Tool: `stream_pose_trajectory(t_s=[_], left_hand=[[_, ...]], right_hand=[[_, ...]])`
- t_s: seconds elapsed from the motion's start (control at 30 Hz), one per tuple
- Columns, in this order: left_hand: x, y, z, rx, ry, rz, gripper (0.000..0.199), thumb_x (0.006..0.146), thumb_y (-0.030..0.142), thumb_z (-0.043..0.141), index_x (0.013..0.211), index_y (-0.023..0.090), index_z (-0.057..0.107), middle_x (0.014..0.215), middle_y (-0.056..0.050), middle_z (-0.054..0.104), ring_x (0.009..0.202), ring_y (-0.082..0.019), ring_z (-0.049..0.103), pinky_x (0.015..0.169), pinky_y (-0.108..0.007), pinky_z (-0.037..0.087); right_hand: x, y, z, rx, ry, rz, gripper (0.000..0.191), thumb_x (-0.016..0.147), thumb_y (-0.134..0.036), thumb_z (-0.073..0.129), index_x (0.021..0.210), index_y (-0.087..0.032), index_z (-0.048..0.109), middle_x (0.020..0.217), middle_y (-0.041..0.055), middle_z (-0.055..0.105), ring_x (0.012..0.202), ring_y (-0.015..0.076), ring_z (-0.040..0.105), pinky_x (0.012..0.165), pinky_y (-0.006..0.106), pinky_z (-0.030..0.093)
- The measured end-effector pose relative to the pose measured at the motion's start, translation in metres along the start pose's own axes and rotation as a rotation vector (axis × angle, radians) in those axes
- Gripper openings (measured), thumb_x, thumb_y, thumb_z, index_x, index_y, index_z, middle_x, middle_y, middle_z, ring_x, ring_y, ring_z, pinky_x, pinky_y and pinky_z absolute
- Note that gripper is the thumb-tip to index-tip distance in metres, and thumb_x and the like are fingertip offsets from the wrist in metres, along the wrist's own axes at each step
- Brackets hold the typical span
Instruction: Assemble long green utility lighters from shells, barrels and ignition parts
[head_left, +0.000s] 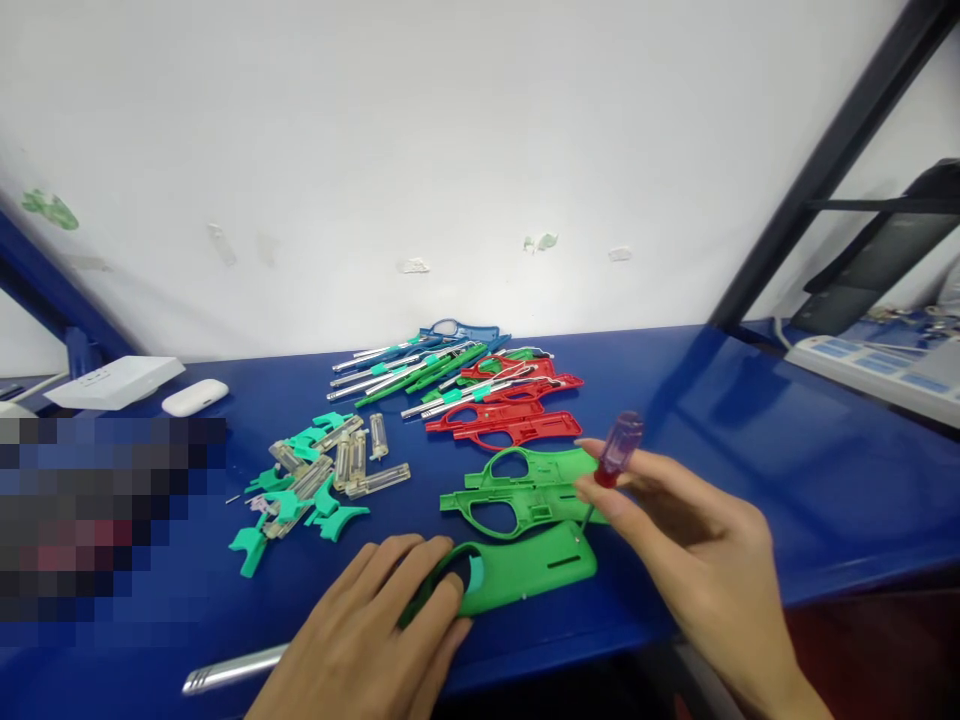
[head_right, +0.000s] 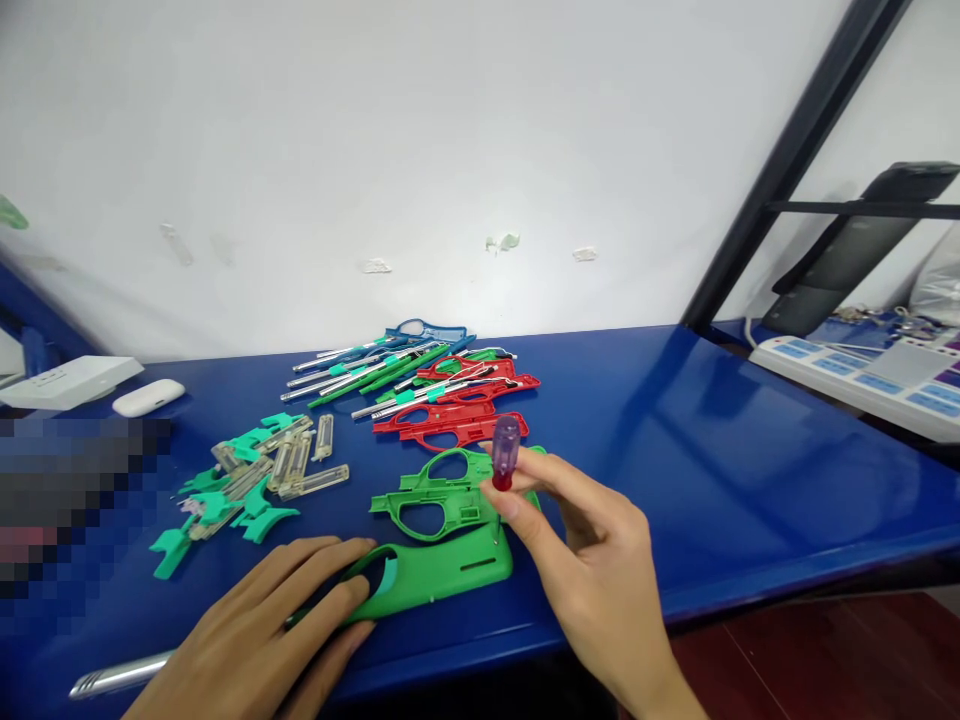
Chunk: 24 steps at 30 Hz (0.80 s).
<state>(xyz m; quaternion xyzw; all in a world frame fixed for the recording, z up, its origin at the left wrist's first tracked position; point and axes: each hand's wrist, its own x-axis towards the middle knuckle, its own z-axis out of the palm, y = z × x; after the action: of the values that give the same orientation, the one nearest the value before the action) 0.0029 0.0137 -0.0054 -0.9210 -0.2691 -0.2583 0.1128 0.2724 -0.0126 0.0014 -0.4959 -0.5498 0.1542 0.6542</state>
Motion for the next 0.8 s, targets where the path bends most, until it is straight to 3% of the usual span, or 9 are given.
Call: stream_pose_trajectory(t_s=[0.2,0.37,0.47,0.57,0.67,0.8], left_hand=[[0.000,0.001,-0.001,-0.007,-0.010,-0.009,0.034,0.117,0.027,0.041,0.114,0.026,0.075,0.122,0.000,0.083,0.110,-0.022,0.079,0.094,-0.032,0.066],[0.001,0.002,-0.001,-0.005,-0.010,0.001,0.036,0.118,0.027,0.040,0.113,0.026,0.076,0.121,0.000,0.083,0.109,-0.022,0.079,0.093,-0.032,0.065],[0.000,0.002,0.000,0.008,0.013,-0.004,0.038,0.119,0.028,0.038,0.112,0.026,0.076,0.120,0.000,0.084,0.107,-0.022,0.079,0.093,-0.033,0.065],[-0.001,0.003,0.000,0.016,0.022,-0.002,0.039,0.120,0.028,0.036,0.112,0.026,0.075,0.120,0.001,0.084,0.106,-0.022,0.080,0.091,-0.033,0.065],[-0.001,0.003,0.000,0.029,0.013,-0.006,0.040,0.120,0.029,0.035,0.113,0.027,0.074,0.121,0.002,0.084,0.107,-0.022,0.080,0.091,-0.033,0.064],[0.002,0.000,0.001,0.031,0.009,0.004,0.038,0.120,0.028,0.036,0.112,0.026,0.073,0.121,0.003,0.084,0.106,-0.020,0.080,0.092,-0.032,0.064]], right_hand=[[0.002,-0.003,0.000,0.003,-0.076,0.038,0.017,0.091,-0.031,0.086,0.107,-0.033,0.085,0.090,-0.0024,0.084,0.077,0.0142,0.080,0.071,0.017,0.066],[0.005,-0.002,0.001,0.005,-0.056,0.044,0.009,0.085,-0.029,0.091,0.089,-0.031,0.084,0.088,-0.0042,0.084,0.077,0.0134,0.080,0.070,0.015,0.064],[0.003,-0.003,-0.001,-0.003,-0.060,0.056,0.012,0.087,-0.031,0.089,0.099,-0.031,0.087,0.092,-0.0008,0.087,0.076,0.0171,0.080,0.070,0.022,0.067],[-0.001,-0.001,-0.002,0.009,-0.049,0.072,0.021,0.097,-0.034,0.081,0.118,-0.031,0.085,0.083,-0.0008,0.083,0.073,0.0166,0.077,0.071,0.025,0.066],[-0.004,0.004,-0.002,0.169,0.038,0.121,0.032,0.101,-0.039,0.077,0.133,-0.035,0.076,0.082,-0.0017,0.075,0.077,0.0149,0.071,0.074,0.025,0.063],[-0.001,0.005,-0.016,0.294,0.085,0.177,0.020,0.095,-0.051,0.079,0.102,-0.033,0.073,0.068,-0.0052,0.049,0.060,0.0125,0.048,0.056,0.022,0.050]])
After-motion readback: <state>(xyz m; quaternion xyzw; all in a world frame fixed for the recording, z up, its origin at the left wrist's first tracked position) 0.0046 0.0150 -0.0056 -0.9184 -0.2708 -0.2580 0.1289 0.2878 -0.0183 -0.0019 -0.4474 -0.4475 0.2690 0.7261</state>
